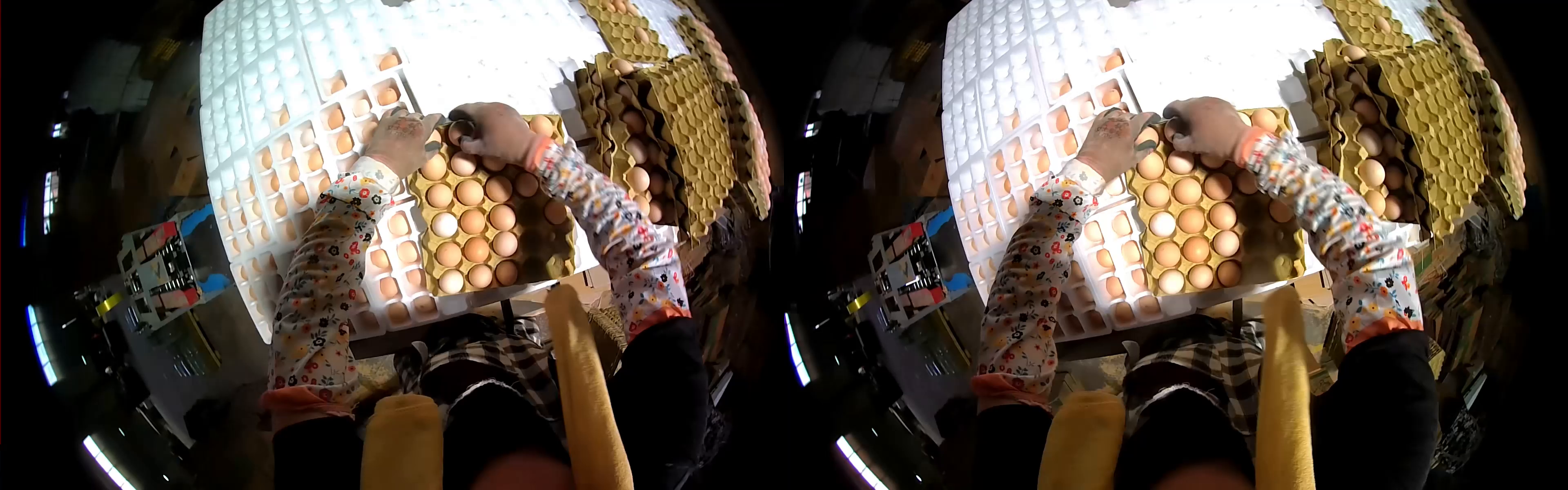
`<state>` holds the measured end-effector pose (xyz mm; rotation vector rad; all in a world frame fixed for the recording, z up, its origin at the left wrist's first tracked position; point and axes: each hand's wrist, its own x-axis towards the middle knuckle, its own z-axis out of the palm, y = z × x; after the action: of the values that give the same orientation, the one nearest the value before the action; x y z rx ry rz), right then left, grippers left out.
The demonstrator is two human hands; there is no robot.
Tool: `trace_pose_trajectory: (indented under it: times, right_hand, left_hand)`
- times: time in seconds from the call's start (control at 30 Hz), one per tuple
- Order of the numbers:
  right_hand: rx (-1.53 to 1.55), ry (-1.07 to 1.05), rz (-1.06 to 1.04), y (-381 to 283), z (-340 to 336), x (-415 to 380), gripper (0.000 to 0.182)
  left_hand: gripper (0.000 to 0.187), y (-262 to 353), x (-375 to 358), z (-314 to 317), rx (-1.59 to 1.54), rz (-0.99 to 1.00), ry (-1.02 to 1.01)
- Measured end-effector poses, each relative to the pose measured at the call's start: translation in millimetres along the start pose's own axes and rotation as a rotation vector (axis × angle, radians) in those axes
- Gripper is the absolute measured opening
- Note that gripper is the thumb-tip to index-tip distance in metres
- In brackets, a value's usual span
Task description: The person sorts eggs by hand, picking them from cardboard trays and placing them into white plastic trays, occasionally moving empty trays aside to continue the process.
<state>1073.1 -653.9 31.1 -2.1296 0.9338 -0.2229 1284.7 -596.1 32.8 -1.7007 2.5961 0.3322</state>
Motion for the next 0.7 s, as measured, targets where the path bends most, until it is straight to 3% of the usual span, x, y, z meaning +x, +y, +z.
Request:
trace_pose_trajectory:
  times: [0.03,0.1,0.13,0.17,0.2,0.23,0.27,0.3,0.33,0.37,0.4,0.5,0.53,0.63,0.7]
  right_hand:
    - [0.202,0.052,0.088,-2,-4,-12,0.038]
    - [1.241,0.137,0.380,5,-7,-36,0.034]
    - [1.466,0.268,0.413,2,1,-37,0.031]
    - [1.273,0.148,0.340,10,3,-36,0.028]
    - [1.077,0.050,0.253,12,2,-33,0.027]
    - [0.899,-0.012,0.362,9,1,-28,0.026]
    - [0.515,-0.132,0.278,-10,-5,-27,0.032]
    - [-0.154,0.041,0.004,-10,11,-25,0.029]
    - [-0.308,0.058,-0.066,-10,25,-26,0.028]
    - [-0.462,0.070,-0.133,-18,31,-27,0.028]
    - [-0.393,-0.093,-0.005,-19,25,-22,0.028]
    - [-0.313,-0.147,0.030,-25,12,-27,0.032]
    - [-0.336,-0.064,-0.032,-21,19,-33,0.035]
    - [-0.389,-0.074,-0.080,-24,26,-35,0.058]
    - [-0.397,-0.011,-0.068,-20,34,-32,0.061]
  left_hand:
    - [0.043,1,-5,3,-0.328,-0.154,0.064]
    - [0.043,-5,-11,8,-0.968,-0.448,0.240]
    - [0.041,-7,-20,4,-1.500,-0.594,0.515]
    - [0.037,-23,-31,20,-1.746,-0.463,0.659]
    - [0.036,-22,-34,21,-1.748,-0.511,0.580]
    - [0.035,-19,-36,22,-1.757,-0.559,0.517]
    - [0.034,-8,-30,22,-1.447,-0.488,0.415]
    - [0.032,7,-19,19,-1.133,-0.408,0.312]
    - [0.033,20,-13,13,-0.623,-0.318,0.241]
    - [0.034,34,-6,5,-0.380,-0.273,0.140]
    - [0.036,35,-2,5,-0.420,-0.286,0.077]
    - [0.036,35,-4,-3,-0.458,-0.224,0.065]
    - [0.035,36,-9,-5,-0.460,-0.187,0.085]
    - [0.034,35,-24,-3,-1.342,-0.547,0.470]
    - [0.033,-6,-39,34,-0.877,-0.490,0.648]
